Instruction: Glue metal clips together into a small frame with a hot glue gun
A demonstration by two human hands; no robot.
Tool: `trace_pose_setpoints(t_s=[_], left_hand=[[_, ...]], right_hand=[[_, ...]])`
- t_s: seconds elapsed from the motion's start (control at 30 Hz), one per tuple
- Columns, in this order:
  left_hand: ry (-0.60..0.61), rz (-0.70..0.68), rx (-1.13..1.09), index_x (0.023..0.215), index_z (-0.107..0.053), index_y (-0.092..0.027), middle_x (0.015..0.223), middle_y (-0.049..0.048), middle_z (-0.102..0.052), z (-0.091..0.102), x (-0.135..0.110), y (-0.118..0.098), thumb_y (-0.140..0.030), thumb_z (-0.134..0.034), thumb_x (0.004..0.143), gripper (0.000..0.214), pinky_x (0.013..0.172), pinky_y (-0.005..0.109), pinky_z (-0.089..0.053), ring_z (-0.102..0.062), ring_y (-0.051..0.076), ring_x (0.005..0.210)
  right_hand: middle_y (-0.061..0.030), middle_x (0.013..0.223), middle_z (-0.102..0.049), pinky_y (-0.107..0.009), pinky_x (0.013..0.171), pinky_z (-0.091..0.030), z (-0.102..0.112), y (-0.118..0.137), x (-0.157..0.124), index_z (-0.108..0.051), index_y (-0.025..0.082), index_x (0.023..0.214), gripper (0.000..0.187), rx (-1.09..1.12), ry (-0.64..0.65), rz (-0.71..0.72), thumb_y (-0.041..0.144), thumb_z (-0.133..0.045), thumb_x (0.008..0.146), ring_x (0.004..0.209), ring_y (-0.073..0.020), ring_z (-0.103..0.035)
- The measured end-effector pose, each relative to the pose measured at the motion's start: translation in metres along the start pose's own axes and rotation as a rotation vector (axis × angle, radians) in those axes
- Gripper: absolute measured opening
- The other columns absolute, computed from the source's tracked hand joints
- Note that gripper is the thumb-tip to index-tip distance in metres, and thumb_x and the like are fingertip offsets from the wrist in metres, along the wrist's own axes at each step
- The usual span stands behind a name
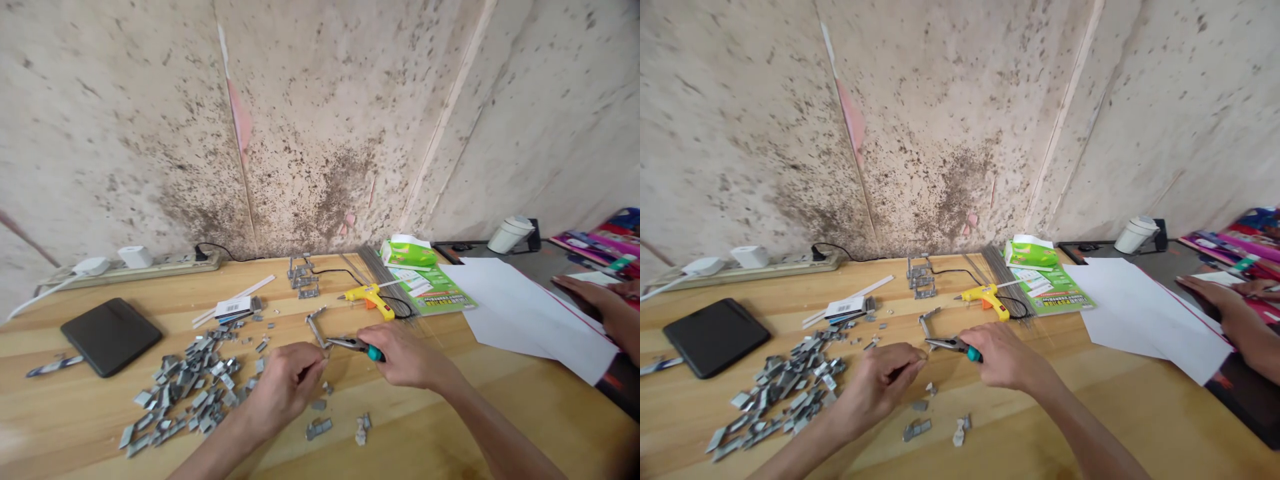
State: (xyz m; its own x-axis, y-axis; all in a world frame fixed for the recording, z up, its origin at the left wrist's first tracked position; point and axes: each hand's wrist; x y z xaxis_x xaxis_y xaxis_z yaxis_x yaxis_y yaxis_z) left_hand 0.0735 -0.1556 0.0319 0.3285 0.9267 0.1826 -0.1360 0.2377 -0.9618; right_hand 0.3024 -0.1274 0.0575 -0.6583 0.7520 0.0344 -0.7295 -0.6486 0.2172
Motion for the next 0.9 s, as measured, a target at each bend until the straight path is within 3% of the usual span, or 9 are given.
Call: trace_pose_setpoints(t_s=[0.1, 0.17, 0.33, 0.47, 0.67, 0.9], left_hand=[[0.100, -0.116, 0.308, 0.052, -0.048, -0.018, 0.054, -0.0010, -0.041, 0.000, 0.001, 0.003, -0.024, -0.051, 0.083, 0.032, 0.055, 0.027, -0.023, -0.033, 0.012, 0.054], [0.117, -0.070, 0.335, 0.053, -0.047, -0.017, 0.052, -0.0028, -0.036, 0.001, 0.003, 0.005, -0.026, -0.049, 0.085, 0.033, 0.051, 0.026, -0.021, -0.030, 0.011, 0.051], [0.131, 0.156, -0.004, 0.061, -0.053, -0.016, 0.050, -0.0029, -0.044, 0.006, 0.007, 0.005, -0.041, -0.056, 0.080, 0.031, 0.047, 0.023, -0.023, -0.034, 0.010, 0.047], [0.122, 0.177, -0.229, 0.059, -0.053, -0.015, 0.047, -0.0038, -0.044, 0.010, 0.007, 0.005, -0.043, -0.061, 0.076, 0.034, 0.047, 0.022, -0.021, -0.032, 0.008, 0.045], [0.134, 0.218, -0.390, 0.061, -0.056, -0.014, 0.045, -0.0047, -0.043, 0.010, 0.005, 0.005, -0.042, -0.066, 0.072, 0.033, 0.046, 0.022, -0.017, -0.028, 0.006, 0.043], [0.210, 0.291, -0.573, 0.060, -0.058, -0.013, 0.041, -0.0049, -0.043, 0.007, 0.004, 0.004, -0.040, -0.072, 0.066, 0.032, 0.045, 0.023, -0.012, -0.026, 0.005, 0.040]], right_hand=[[0.0002, 0.064, -0.055, -0.025, 0.052, -0.020, 0.000, -0.002, -0.003, -0.045, 0.020, 0.069, 0.023, -0.004, 0.031, 0.004, 0.001, -0.050, 0.058, 0.063, -0.0157, -0.050], [0.0007, 0.065, -0.054, -0.024, 0.053, -0.022, 0.000, -0.003, -0.004, -0.045, 0.020, 0.069, 0.023, 0.021, 0.036, 0.010, 0.001, -0.049, 0.058, 0.065, -0.0154, -0.050], [0.0015, 0.071, -0.051, -0.022, 0.058, -0.029, 0.005, -0.003, -0.002, -0.045, 0.020, 0.075, 0.025, 0.174, -0.029, -0.018, 0.001, -0.046, 0.059, 0.068, -0.0133, -0.048], [0.0036, 0.070, -0.049, -0.019, 0.056, -0.031, -0.001, -0.006, 0.004, -0.047, 0.019, 0.076, 0.026, 0.377, -0.005, 0.029, 0.001, -0.044, 0.057, 0.063, -0.0104, -0.046], [0.0047, 0.070, -0.048, -0.017, 0.054, -0.033, -0.019, -0.011, 0.012, -0.048, 0.018, 0.077, 0.027, 0.671, 0.101, 0.003, 0.004, -0.043, 0.055, 0.062, -0.0088, -0.043], [0.0054, 0.069, -0.046, -0.016, 0.055, -0.034, -0.013, 0.000, 0.014, -0.049, 0.017, 0.075, 0.029, 0.789, 0.208, 0.072, 0.002, -0.042, 0.051, 0.061, -0.0078, -0.042]])
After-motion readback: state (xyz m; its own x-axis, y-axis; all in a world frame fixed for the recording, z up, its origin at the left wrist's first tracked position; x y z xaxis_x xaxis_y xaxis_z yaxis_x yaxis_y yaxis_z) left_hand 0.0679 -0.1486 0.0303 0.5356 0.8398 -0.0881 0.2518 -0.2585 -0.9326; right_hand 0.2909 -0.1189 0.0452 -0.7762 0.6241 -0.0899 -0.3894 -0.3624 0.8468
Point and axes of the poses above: each hand's wrist, its own x-axis towards the middle knuckle, its own z-axis out of the back of the hand, y = z × x
